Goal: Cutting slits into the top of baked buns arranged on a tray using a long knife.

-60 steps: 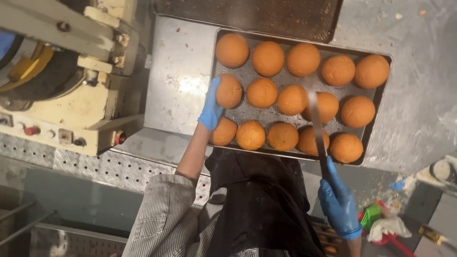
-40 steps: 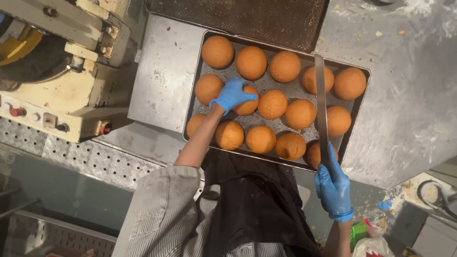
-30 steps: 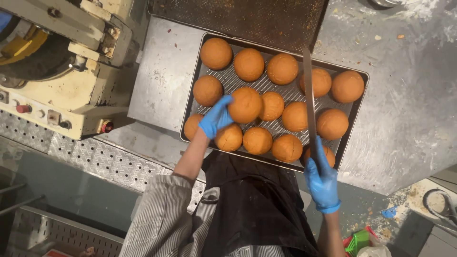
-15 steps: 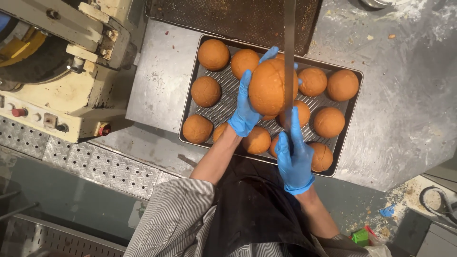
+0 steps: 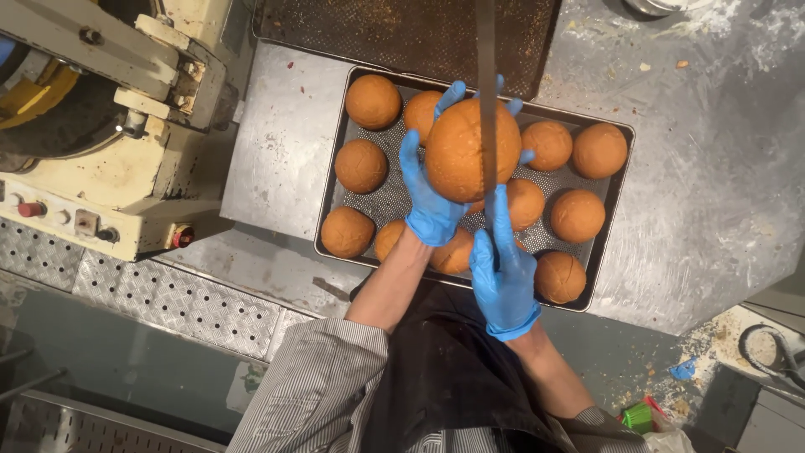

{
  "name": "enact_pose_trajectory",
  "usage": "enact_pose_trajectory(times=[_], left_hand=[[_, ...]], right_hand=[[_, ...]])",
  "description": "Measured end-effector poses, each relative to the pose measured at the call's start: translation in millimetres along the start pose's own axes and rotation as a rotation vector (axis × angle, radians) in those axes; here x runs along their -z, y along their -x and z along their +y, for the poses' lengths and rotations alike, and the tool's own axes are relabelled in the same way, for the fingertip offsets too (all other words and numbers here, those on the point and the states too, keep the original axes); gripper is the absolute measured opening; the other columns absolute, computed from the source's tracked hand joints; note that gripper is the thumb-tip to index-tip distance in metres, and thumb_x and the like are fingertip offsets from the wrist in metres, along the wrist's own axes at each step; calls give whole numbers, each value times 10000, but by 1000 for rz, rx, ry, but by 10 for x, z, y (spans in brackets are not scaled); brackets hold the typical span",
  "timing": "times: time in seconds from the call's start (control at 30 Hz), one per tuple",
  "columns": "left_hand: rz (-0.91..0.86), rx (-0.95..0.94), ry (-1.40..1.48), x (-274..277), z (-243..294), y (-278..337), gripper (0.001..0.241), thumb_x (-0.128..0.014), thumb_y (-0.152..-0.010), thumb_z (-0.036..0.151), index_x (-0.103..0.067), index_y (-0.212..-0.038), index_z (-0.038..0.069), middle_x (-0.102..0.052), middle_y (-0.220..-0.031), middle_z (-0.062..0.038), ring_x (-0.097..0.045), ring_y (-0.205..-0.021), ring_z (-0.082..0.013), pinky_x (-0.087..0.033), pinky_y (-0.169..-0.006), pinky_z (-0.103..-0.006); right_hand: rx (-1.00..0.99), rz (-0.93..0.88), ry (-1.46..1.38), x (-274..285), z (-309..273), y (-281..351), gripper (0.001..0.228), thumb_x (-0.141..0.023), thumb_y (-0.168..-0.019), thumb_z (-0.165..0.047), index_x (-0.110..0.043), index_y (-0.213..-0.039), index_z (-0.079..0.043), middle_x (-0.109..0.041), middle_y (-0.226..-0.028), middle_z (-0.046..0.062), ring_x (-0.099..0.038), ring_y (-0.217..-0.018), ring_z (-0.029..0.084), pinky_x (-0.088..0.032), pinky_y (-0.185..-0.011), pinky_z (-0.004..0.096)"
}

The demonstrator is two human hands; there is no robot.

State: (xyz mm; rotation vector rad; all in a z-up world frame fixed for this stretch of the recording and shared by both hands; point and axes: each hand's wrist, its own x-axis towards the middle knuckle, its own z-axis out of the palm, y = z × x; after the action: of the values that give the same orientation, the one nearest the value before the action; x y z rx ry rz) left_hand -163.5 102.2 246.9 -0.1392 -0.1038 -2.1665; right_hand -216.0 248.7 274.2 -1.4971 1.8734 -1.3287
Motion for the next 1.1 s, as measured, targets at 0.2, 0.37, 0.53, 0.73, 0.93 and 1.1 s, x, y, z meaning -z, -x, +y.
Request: enact_pose_trajectory(times=[0.2,0.37,0.53,0.73,0.93,1.1], left_hand=[[99,-46,-83,267,91,-22,703,-649,-958,427,-431,-1555,127,-463,-1559,-202,-487,-1413,-414,-484,-1147,-616],[88,-78,-83,160,107,-8,735,-663,-933,406,-425,-1572,130,-497,-1543,-176,-522,-1387,-395,-496,-1120,-590],[94,-60,-97,308,104,53,752,-676,-908,379,-425,-1571,127,-504,-1533,-166,-524,-1368,-368,-491,-1138,-553],[128,-100,-51,140,268,-66,805,-704,-841,404,-415,-1543,135,-516,-1511,-170,-563,-1348,-392,-519,-1060,-587],[280,14,45,336,230,25,843,-673,-863,437,-397,-1577,84,-502,-1519,-194,-566,-1313,-398,-510,-1093,-559],[131,-131,-62,-27,246,-54,808,-659,-859,435,-407,-1577,164,-511,-1530,-169,-574,-1345,-378,-508,-1105,-555]], right_hand=[[-34,-40,133,-17,42,197,542,-537,-1071,-73,-380,-1588,-32,-676,-1292,259,-695,-865,317,-560,-726,390],[26,-36,222,-51,108,217,542,-541,-1061,-85,-397,-1580,-27,-670,-1081,280,-706,-843,380,-543,-677,425],[-37,-23,220,-141,108,63,508,-558,-1063,-77,-441,-1555,-34,-648,-817,237,-653,-665,359,-473,-590,452],[35,-74,289,-101,243,277,521,-587,-1018,-42,-470,-1523,3,-592,-739,221,-572,-569,331,-447,-553,434],[295,-103,283,-133,149,134,489,-522,-1085,-23,-358,-1543,19,-626,-1035,299,-593,-663,289,-465,-621,392],[83,-108,210,-159,328,244,588,-585,-1018,-28,-405,-1577,-41,-596,-748,208,-593,-592,299,-439,-554,418]])
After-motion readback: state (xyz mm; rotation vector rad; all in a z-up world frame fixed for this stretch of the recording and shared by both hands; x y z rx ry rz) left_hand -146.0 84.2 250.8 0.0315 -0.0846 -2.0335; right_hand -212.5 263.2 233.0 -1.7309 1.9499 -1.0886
